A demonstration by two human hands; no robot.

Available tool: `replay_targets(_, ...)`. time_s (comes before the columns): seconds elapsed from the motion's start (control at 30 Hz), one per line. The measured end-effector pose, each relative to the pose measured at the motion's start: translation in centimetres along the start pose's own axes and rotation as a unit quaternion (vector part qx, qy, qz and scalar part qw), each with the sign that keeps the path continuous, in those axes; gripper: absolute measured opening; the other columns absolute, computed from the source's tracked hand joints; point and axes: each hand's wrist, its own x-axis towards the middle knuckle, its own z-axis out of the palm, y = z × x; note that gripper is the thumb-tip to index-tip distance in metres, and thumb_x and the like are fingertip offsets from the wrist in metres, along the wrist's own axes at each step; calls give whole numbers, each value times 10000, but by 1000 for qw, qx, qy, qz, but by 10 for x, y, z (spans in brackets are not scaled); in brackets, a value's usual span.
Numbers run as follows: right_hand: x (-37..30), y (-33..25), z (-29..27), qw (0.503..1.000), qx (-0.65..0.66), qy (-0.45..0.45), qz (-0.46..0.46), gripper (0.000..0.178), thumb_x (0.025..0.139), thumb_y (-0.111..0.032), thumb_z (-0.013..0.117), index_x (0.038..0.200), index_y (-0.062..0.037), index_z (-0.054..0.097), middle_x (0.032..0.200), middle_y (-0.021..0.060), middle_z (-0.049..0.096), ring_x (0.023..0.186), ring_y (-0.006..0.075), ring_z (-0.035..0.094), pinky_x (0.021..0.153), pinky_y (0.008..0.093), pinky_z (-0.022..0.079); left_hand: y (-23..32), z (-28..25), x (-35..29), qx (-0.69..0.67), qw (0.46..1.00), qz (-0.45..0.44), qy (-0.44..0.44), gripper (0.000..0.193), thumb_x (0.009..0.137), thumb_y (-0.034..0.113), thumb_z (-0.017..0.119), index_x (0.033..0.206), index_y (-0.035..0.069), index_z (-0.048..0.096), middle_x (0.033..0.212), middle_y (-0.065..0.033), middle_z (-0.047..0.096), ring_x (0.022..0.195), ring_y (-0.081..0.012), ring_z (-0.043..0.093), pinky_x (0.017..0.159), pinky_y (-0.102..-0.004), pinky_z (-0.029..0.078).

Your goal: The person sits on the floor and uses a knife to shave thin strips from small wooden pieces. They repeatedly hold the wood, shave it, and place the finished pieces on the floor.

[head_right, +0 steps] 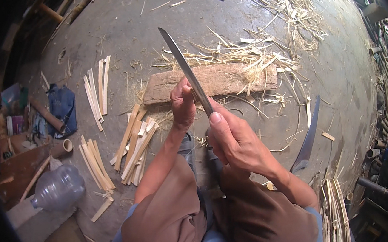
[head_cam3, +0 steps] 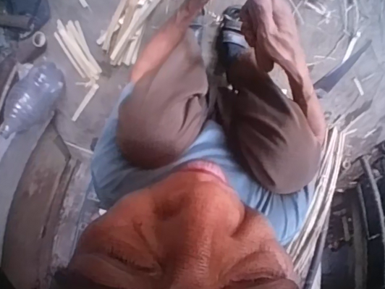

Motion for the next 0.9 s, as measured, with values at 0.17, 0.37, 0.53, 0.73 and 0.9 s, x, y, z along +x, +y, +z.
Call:
replay_targets(0.17,-3,-7,-1,999,-45,11,-4,473,1066,-281,311,1499,-90,315,570,2,435,492,87,439,504,261,398,-1,1,1,-8,1000,-6,-7,549,961,564,490,731,67,520,705,21,481,642,-61,443,565,-237,354)
replay_targets(0.37,1,-11,0,994,-103,26,-17,481,1057,-297,350,1488,-86,329,590,17,429,542,116,450,571,301,420,2,-6,9,131,989,56,43,643,978,650,289,963,72,571,871,-25,536,831,-115,494,745,-289,400)
replay_targets(0.53,4,-9,-4,990,-137,33,-17,467,1054,-275,354,1478,-80,341,589,61,462,555,149,504,595,336,447,104,-23,66,229,918,248,208,479,1061,338,233,1158,-12,546,1156,-131,597,1090,-228,545,981,-364,393)
replay_targets(0.73,5,-14,-1,985,-166,23,-29,455,1053,-269,350,1470,-90,340,604,95,484,572,193,540,618,370,459,155,-2,132,720,494,485,-41,421,970,199,519,1381,104,519,1345,-118,549,1269,-289,507,1110,-436,348)
replay_targets(0.9,4,-20,0,985,-168,19,-23,428,1053,-275,347,1453,-120,352,621,79,487,583,202,539,618,397,461,108,19,141,567,774,201,-198,656,985,608,283,1346,130,551,1406,-85,527,1385,-289,386,1188,-494,203)
